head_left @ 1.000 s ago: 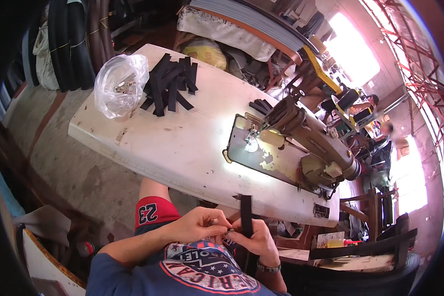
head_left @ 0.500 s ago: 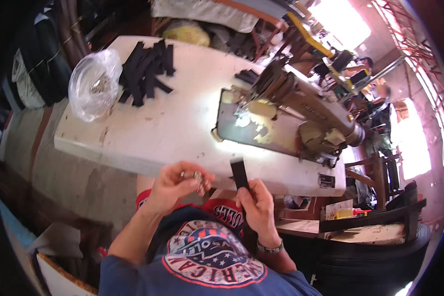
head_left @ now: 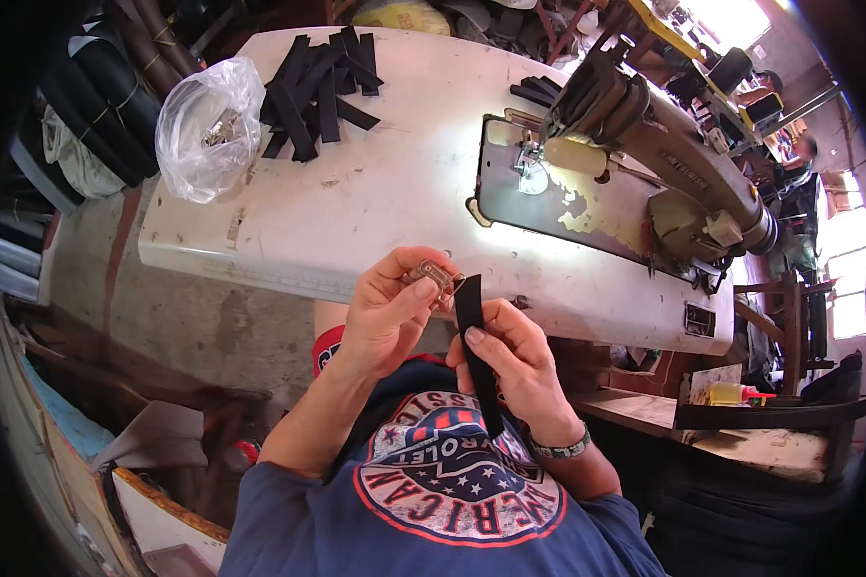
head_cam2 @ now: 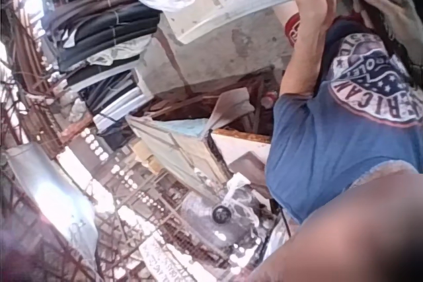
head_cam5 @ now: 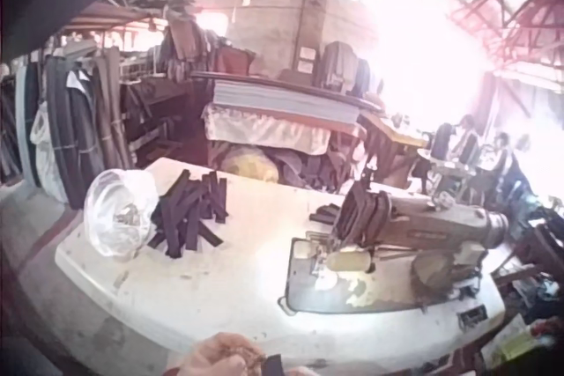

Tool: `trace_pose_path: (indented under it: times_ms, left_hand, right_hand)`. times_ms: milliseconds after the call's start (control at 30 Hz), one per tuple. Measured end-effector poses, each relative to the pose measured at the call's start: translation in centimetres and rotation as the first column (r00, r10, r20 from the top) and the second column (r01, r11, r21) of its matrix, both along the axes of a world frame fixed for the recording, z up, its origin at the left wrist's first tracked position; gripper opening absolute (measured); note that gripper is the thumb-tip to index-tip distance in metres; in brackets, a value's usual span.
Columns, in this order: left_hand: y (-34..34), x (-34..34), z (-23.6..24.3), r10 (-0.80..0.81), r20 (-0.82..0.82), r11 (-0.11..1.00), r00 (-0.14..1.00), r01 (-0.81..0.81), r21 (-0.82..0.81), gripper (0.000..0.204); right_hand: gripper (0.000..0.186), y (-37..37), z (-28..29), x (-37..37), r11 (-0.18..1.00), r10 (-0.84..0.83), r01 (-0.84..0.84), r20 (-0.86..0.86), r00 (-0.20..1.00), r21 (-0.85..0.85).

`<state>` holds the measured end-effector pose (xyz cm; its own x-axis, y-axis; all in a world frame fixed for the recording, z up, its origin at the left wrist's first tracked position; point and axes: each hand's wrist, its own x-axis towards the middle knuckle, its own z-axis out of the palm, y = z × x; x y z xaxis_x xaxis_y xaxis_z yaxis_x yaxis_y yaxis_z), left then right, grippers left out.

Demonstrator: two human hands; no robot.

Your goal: The person sews and assembles small black straps with metal rings using an industrial sewing machine.

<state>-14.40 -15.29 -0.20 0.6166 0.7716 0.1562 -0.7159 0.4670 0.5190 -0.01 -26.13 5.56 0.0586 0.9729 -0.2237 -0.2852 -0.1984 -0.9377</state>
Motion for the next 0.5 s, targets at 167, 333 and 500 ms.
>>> trace_pose_path:
  times_ms: [167, 333, 500]
  left_hand:
    - [0.01, -0.06, -0.01, -0.003, 0.018, 1.0, 1.0, 0.003, -0.014, 0.026]
    - [0.05, -0.12, -0.37, -0.102, 0.05, 0.993, 0.994, 0.105, -0.062, 0.028]
    - [-0.07, 0.14, -0.02, -0.092, 0.051, 0.992, 0.994, 0.096, -0.077, 0.028]
  right_hand:
    - [0.015, -0.01, 0.32, 0.2, 0.999, 0.042, -0.046, -0.19, 0.981, -0.015]
    - [0.019, -0.04, -0.33, 0.34, 0.997, 0.072, -0.068, -0.244, 0.967, 0.025]
    - [0.019, -0.19, -0.27, 0.1, 1.0, 0.019, -0.016, -0.276, 0.961, 0.013]
